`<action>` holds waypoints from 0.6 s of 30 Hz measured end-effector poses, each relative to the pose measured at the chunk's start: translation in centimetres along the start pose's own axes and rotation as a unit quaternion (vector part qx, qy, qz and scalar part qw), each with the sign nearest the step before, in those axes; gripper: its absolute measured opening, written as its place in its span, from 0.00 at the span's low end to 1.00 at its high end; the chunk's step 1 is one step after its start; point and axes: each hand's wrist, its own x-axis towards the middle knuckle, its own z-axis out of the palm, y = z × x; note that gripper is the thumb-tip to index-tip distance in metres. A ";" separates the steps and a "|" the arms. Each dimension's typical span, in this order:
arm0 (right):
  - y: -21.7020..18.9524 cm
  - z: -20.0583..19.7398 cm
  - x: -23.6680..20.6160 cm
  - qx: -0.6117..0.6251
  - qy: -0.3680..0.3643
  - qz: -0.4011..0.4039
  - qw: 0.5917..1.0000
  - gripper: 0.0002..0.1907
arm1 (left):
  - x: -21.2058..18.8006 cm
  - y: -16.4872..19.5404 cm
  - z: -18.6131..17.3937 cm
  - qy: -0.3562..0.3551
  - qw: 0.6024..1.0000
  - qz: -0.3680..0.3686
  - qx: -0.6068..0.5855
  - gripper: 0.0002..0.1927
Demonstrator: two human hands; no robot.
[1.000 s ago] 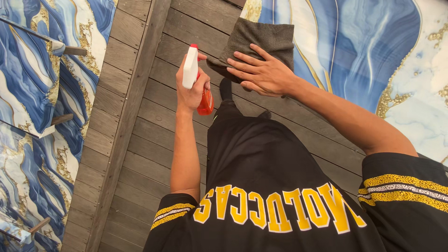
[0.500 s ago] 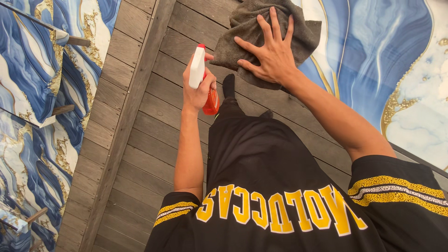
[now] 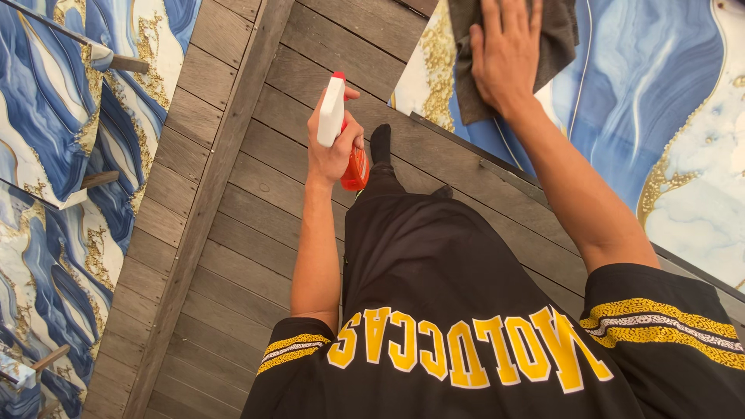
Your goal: The person wipes a blue and white marble-patterned tabletop with a dark cloth. They then lift a reddish-brown cushion, spray it with a cleaning solution, and wipe it thoroughly. After placing the cushion back, they adjust two patterned pillows on the table and continue wiping the tabletop surface.
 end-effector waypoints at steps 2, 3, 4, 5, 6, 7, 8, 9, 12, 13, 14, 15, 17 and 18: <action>-2.8 0.6 -2.1 -0.022 -0.050 -0.139 0.989 0.24 | 0.3 0.1 0.0 -0.011 1.000 0.006 0.000 0.20; -4.0 0.7 -3.1 -0.010 -0.071 -0.173 0.982 0.24 | 0.4 0.1 0.0 -0.016 1.000 0.007 0.004 0.20; -4.6 0.7 -4.0 0.001 -0.091 -0.206 0.974 0.23 | 0.5 0.3 0.1 -0.021 1.000 0.009 0.008 0.20; -4.5 0.3 -4.6 0.027 -0.110 -0.223 0.968 0.21 | 0.6 0.4 0.1 -0.019 1.000 0.008 0.004 0.20; -3.9 -0.2 -5.0 0.053 -0.128 -0.240 0.961 0.19 | 0.7 0.5 0.2 -0.016 1.000 0.006 0.001 0.20; -3.2 -0.7 -5.2 0.081 -0.149 -0.258 0.951 0.17 | 0.7 0.7 0.1 -0.012 1.000 0.003 -0.003 0.20; -2.1 -1.2 -5.3 0.100 -0.128 -0.238 0.958 0.15 | 0.8 0.9 0.1 -0.015 1.000 0.003 -0.008 0.21; -0.7 -1.7 -5.3 0.120 -0.107 -0.217 0.963 0.12 | 0.9 1.0 0.0 -0.018 1.000 0.003 -0.012 0.21; 3.0 -2.6 -3.9 0.087 0.022 -0.134 0.987 0.13 | 1.1 1.3 -0.3 -0.017 1.000 0.013 -0.002 0.21; 3.7 -2.6 -3.4 0.055 0.046 -0.086 0.994 0.16 | 1.1 1.3 -0.4 -0.015 1.000 0.014 0.006 0.21; 4.3 -2.6 -2.9 0.020 0.068 -0.036 0.997 0.20 | 1.0 1.3 -0.5 -0.015 1.000 0.010 0.003 0.21; 4.1 -2.5 -2.5 0.003 0.067 -0.037 0.997 0.25 | 1.1 1.3 -0.6 -0.017 1.000 0.010 -0.002 0.21; 3.3 -2.0 -1.9 -0.033 0.069 -0.037 0.996 0.34 | 1.3 1.3 -0.7 -0.019 1.000 0.008 0.003 0.21; 2.8 -1.7 -1.9 -0.020 0.049 -0.054 0.997 0.32 | 1.3 1.2 -0.7 -0.018 1.000 0.003 0.013 0.21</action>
